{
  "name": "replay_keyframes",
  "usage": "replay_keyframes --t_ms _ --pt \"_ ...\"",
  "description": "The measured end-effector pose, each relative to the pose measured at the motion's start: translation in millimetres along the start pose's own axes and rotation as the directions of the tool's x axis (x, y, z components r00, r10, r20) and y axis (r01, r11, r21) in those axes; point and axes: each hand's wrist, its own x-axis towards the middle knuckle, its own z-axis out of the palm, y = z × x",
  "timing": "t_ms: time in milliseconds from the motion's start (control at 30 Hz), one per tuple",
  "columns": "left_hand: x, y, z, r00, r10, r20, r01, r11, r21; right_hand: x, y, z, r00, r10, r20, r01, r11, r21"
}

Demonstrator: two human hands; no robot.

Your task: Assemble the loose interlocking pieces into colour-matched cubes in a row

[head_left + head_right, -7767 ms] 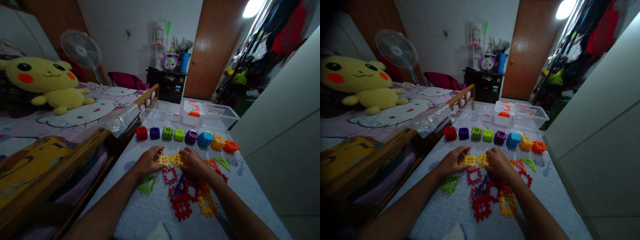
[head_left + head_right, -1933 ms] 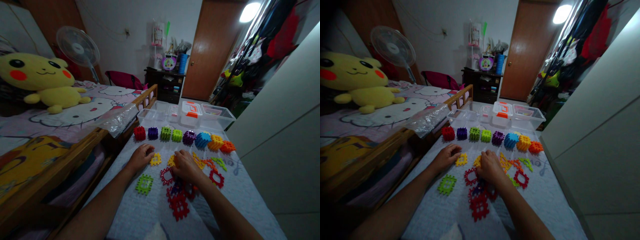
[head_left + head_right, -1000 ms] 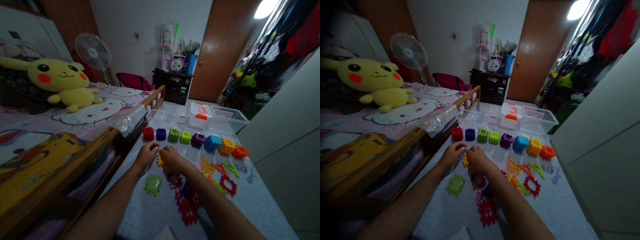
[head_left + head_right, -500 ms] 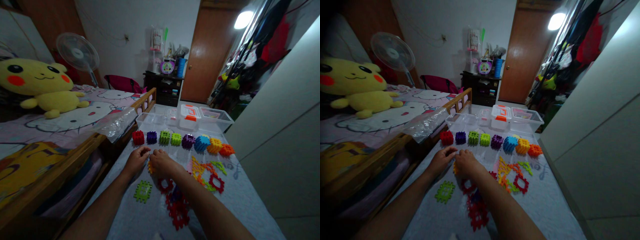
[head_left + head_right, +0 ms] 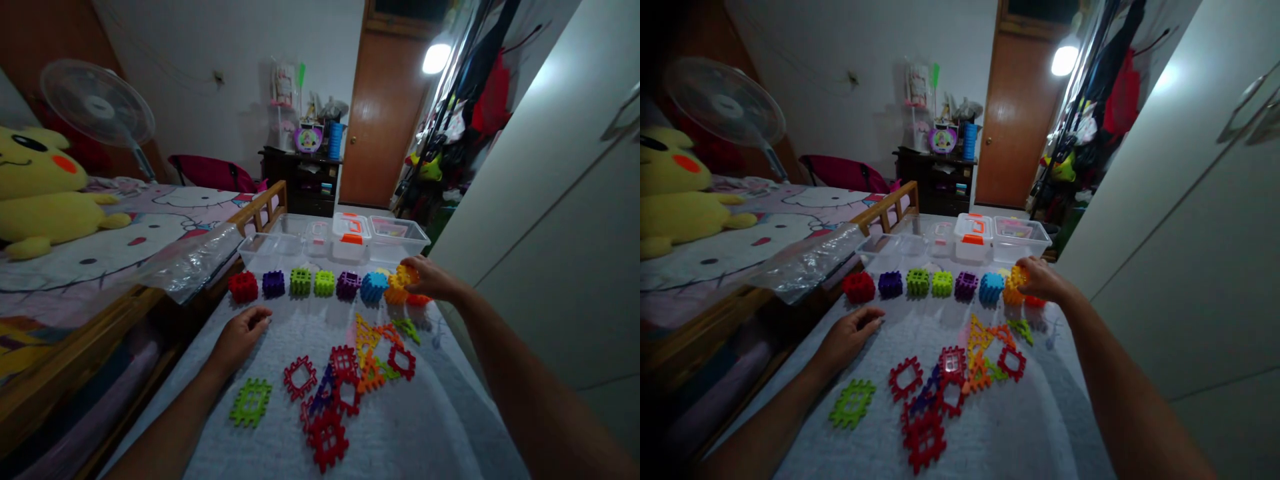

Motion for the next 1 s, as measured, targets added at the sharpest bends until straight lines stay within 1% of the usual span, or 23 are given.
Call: replay_keyframes --t_ms 67,133,267,400,533,600,667,733,767,800,867,900,967,1000 --pt "0.8 -2.5 -0.2 1.0 0.001 0.001 -0.001 1.0 0.016 10.0 13.9 3.2 0.999 0.029 0.031 -0.028 0.999 -0.028" --pt "1.8 -5.2 -0.4 1.0 -0.004 0.006 0.004 1.0 0.016 16.7 19.0 8.2 0.999 0.025 0.041 -0.023 0.999 -0.031" --pt "3.0 -9.7 -0.2 1.0 -0.017 0.016 0.017 1.0 -0.008 24.2 19.6 17.8 0.998 0.002 0.055 -0.001 1.0 -0.021" --pt "2.8 -11.2 -0.2 1.0 -0.017 0.02 0.017 1.0 0.012 28.1 19.1 27.4 0.996 0.016 0.088 -0.014 1.0 -0.018" --pt "2.3 -9.1 -0.6 0.999 -0.016 0.028 0.015 0.999 0.044 23.0 17.6 28.6 0.995 0.038 0.089 -0.036 0.999 -0.019" --pt "2.4 -8.2 -0.7 0.999 -0.014 0.029 0.012 0.998 0.062 13.1 15.3 23.8 0.999 0.044 0.031 -0.043 0.999 -0.007" --pt "2.4 -7.9 -0.7 0.999 -0.011 0.031 0.009 0.997 0.072 -2.7 10.3 18.8 0.994 0.047 -0.095 -0.045 0.999 0.024" --pt "2.2 -7.6 -0.6 0.999 -0.007 0.036 0.004 0.997 0.082 -23.0 0.7 18.0 0.971 0.046 -0.234 -0.031 0.997 0.068" --pt "2.0 -7.4 -0.5 0.999 -0.002 0.039 -0.001 0.996 0.089 -34.0 -6.0 20.1 0.96 0.046 -0.277 -0.02 0.995 0.094" --pt "1.6 -6.9 -0.4 0.999 0.003 0.041 -0.007 0.995 0.097 -44.8 -14.0 24.2 0.959 0.034 -0.281 0.001 0.992 0.123" --pt "0.8 -5.7 -0.3 0.999 0.01 0.047 -0.015 0.994 0.111 -63.7 -32.5 37.8 0.982 -0.008 -0.187 0.046 0.978 0.201" --pt "0.4 -4.9 -0.2 0.999 0.011 0.048 -0.016 0.993 0.118 -70.9 -42.1 46.7 0.99 -0.049 -0.129 0.078 0.971 0.227" --pt "-0.2 -3.9 -0.1 0.999 0.011 0.046 -0.017 0.991 0.131 -79.5 -59.8 66.3 0.989 -0.136 -0.058 0.146 0.96 0.237" --pt "-0.3 -3.8 0.0 0.999 0.012 0.045 -0.018 0.991 0.136 -81.0 -66.9 76.1 0.987 -0.159 -0.036 0.163 0.961 0.225"
